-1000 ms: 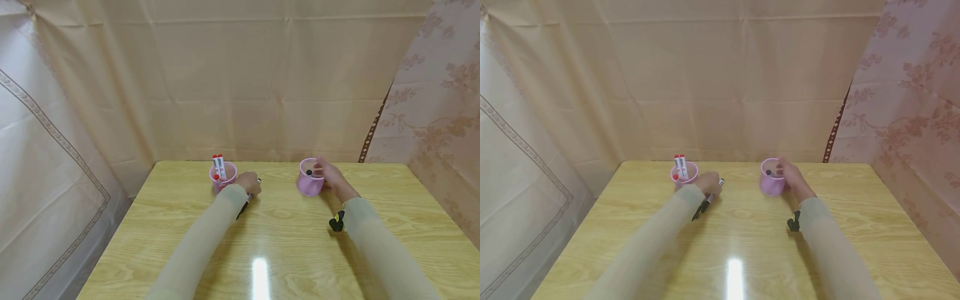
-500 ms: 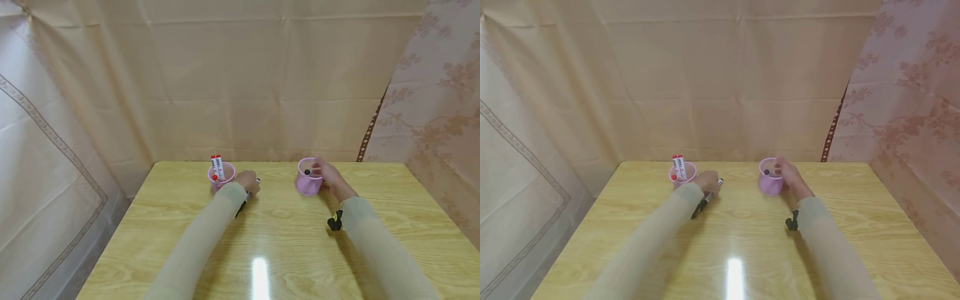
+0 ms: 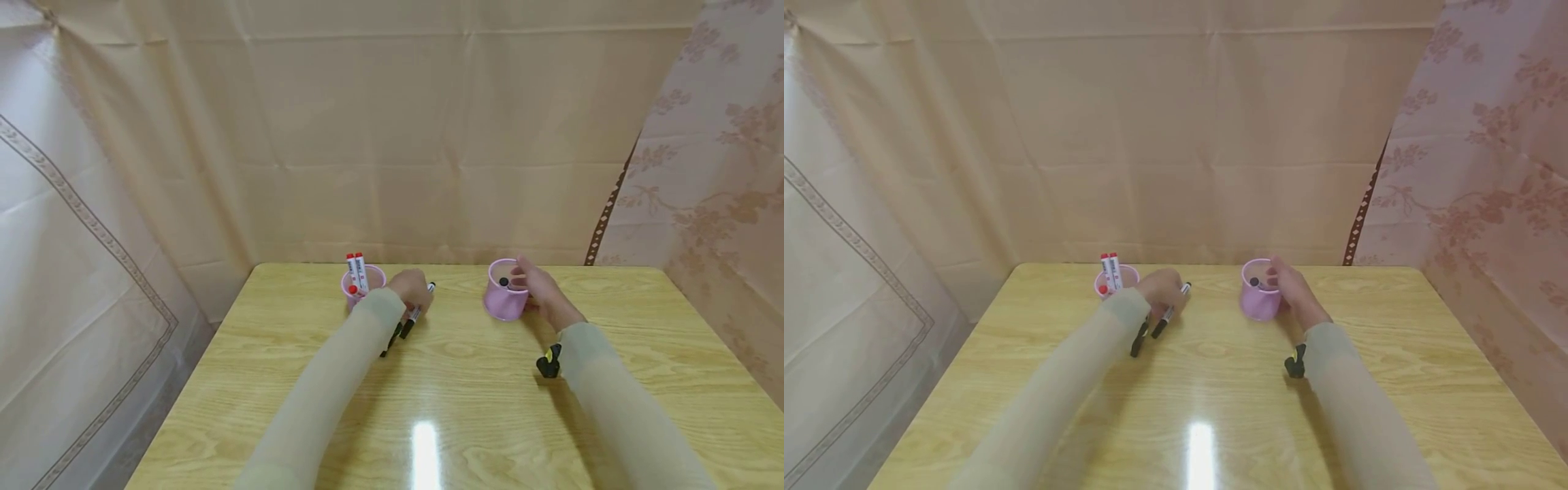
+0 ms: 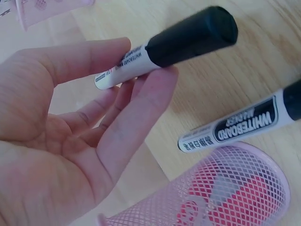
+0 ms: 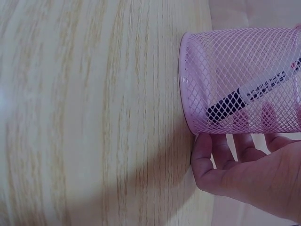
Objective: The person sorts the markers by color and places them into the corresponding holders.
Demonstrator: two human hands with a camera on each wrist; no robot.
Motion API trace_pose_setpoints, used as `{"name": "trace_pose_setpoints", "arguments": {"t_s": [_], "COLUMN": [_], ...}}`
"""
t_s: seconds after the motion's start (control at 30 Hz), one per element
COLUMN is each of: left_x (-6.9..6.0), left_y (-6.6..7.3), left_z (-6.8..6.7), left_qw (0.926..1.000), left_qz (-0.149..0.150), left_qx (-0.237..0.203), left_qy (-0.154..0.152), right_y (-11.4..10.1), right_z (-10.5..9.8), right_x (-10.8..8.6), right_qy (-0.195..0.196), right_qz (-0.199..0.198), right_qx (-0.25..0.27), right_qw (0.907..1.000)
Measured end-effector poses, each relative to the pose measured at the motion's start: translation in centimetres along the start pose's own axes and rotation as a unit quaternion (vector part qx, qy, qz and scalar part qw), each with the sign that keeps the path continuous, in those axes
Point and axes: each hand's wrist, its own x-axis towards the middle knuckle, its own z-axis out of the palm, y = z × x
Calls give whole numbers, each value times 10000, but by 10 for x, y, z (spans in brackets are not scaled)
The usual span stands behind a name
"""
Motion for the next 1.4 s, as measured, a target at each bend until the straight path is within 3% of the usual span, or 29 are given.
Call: {"name": "trace_pose_setpoints", "arguments": {"t_s": [0.2, 0.4, 0.53, 0.7, 0.87, 1.1, 1.4], "left_x": [-2, -1, -3, -1, 0, -3, -6], "left_y": [4, 6, 12, 19, 27, 33, 36], "left_z": [-3, -10, -16, -20, -21, -22, -22], "left_qw": [9966, 9798, 9714, 9656, 9627, 9736, 9756], "left_qz": [301, 777, 972, 1153, 1233, 1121, 1146], "left_qx": [-676, -1464, -1577, -1665, -1816, -1626, -1753], "left_qy": [-357, -1122, -1486, -1630, -1583, -1141, -662], "right_y": [0, -1, -3, -4, -2, -3, -3], "right_z": [0, 0, 0, -1, -1, 0, 1], "right_x": [0, 0, 0, 0, 0, 1, 0], "right_qy": [-21, -14, -18, -5, -2, 13, 48], "right_qz": [9, 50, 72, 58, 75, 109, 156], "right_qx": [54, 72, 65, 75, 126, 132, 134], "right_qw": [10000, 10000, 10000, 10000, 9999, 9999, 9998]}}
